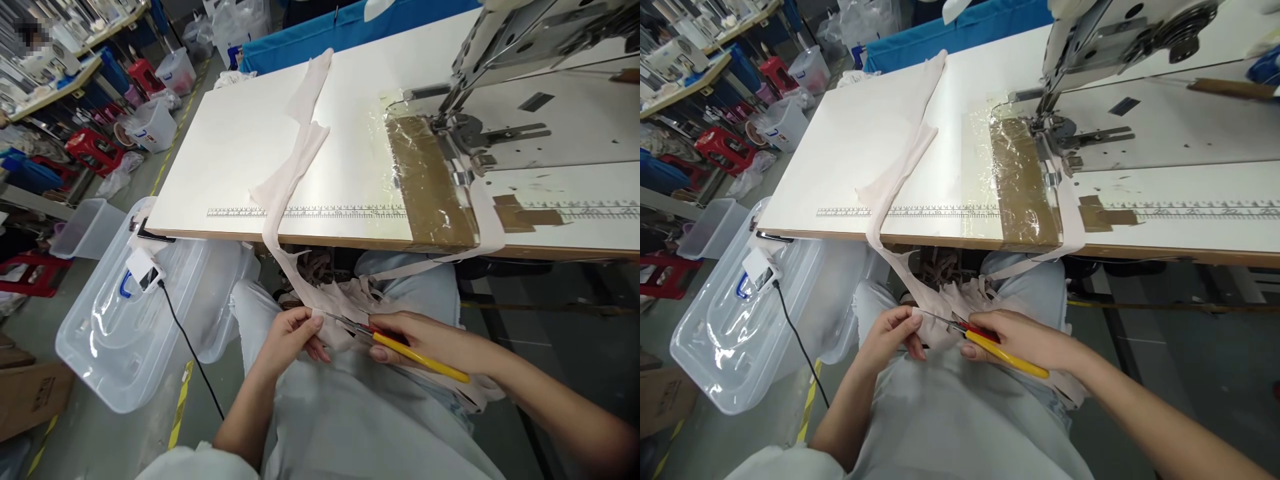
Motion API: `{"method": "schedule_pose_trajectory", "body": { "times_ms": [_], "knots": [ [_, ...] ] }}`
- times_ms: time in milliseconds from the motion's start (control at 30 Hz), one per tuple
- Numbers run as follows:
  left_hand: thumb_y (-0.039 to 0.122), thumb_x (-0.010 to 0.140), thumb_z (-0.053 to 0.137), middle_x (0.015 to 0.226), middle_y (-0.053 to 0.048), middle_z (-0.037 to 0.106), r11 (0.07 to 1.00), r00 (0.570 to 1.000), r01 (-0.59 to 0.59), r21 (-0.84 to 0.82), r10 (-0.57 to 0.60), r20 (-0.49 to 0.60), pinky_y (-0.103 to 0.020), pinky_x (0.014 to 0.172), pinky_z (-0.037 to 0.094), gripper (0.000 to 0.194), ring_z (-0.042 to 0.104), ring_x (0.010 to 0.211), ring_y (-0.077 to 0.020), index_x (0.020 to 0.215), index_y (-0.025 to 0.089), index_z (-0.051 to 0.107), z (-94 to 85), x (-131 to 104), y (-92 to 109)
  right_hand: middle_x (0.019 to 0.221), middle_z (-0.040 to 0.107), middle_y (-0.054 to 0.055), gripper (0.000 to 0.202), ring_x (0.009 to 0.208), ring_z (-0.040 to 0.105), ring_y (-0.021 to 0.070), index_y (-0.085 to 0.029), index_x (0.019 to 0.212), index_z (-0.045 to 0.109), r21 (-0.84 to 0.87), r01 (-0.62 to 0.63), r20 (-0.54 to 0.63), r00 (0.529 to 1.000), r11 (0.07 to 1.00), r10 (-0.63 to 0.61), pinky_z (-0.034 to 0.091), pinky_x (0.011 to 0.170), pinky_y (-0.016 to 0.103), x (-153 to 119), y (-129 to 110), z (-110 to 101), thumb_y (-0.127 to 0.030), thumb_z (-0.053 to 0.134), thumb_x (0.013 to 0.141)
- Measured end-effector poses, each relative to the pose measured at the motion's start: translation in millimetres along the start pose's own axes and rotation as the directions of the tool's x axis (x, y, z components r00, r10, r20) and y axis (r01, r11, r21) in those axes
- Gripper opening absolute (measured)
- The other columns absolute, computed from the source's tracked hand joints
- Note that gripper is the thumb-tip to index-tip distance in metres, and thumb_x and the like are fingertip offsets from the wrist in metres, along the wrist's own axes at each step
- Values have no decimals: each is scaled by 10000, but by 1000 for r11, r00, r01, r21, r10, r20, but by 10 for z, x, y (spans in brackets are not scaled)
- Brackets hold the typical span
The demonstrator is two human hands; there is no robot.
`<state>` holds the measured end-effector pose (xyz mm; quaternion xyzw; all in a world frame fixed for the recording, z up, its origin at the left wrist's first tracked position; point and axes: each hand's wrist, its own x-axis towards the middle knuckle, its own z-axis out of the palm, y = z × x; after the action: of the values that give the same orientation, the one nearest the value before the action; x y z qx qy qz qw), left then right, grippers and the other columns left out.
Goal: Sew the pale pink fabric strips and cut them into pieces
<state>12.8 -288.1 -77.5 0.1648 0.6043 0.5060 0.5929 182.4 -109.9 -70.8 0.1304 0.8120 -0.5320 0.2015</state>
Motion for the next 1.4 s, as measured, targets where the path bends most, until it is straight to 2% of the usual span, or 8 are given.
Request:
{"method": "schedule_pose_trajectory", "body": {
  "times_ms": [100,200,333,500,800,1033,1233,1400],
  "knots": [
    [593,747,726,520,-31,655,997,998,48,-63,-45,47,-181,428,454,477,684,506,-180,813,135,607,-49,11,-45,690,327,-47,483,632,306,130,-219,716,356,91,-15,128,992,996,4,261,570,263,30,-17,-31,-650,532,846],
    [551,736,757,576,-67,700,988,996,71,-134,-63,62,-185,456,491,453,717,574,-201,795,131,599,-68,18,-84,681,303,-53,492,625,278,124,-221,698,330,82,-17,149,989,996,4,245,561,260,46,-26,-45,-641,535,849],
    [517,731,778,629,-90,727,983,998,51,-177,-45,40,-184,505,520,435,740,644,-210,735,133,574,-55,13,-104,644,346,-47,480,596,326,130,-224,690,333,-81,-12,66,998,997,18,248,546,260,49,-58,-10,-640,500,861],
    [524,729,780,643,-95,734,984,999,28,-178,-24,26,-187,525,529,441,738,637,-202,757,123,599,-55,5,-99,603,462,-12,499,560,437,164,-233,668,308,-358,-85,-111,993,930,48,255,534,270,31,-96,94,-671,442,865],
    [498,768,759,663,-105,742,988,999,12,-154,-5,44,-194,541,534,407,737,641,-196,753,110,636,-92,3,-140,583,516,-1,475,526,486,174,-238,665,321,-439,-82,-211,977,895,-14,251,518,266,35,20,208,-630,464,891],
    [506,748,769,634,-94,733,989,999,34,-144,-29,40,-208,540,527,411,729,618,-200,739,120,627,-85,19,-182,605,555,7,468,540,520,185,-235,658,344,-480,-62,-200,979,875,-40,228,516,273,28,-34,184,-615,511,874],
    [505,764,752,646,-91,737,991,998,34,-127,-28,48,-221,552,532,402,723,612,-195,764,120,640,-90,4,-144,583,548,6,448,528,504,182,-235,651,350,-433,-39,-230,971,901,-68,223,515,284,96,-65,183,-593,481,886],
    [563,763,734,674,-82,733,996,998,54,-76,-51,33,-228,592,537,453,732,657,-197,803,136,587,-1,23,-122,625,514,-9,438,567,475,171,-233,679,405,-191,-32,-318,947,981,-31,314,542,274,124,-31,207,-626,537,816]
  ]
}}
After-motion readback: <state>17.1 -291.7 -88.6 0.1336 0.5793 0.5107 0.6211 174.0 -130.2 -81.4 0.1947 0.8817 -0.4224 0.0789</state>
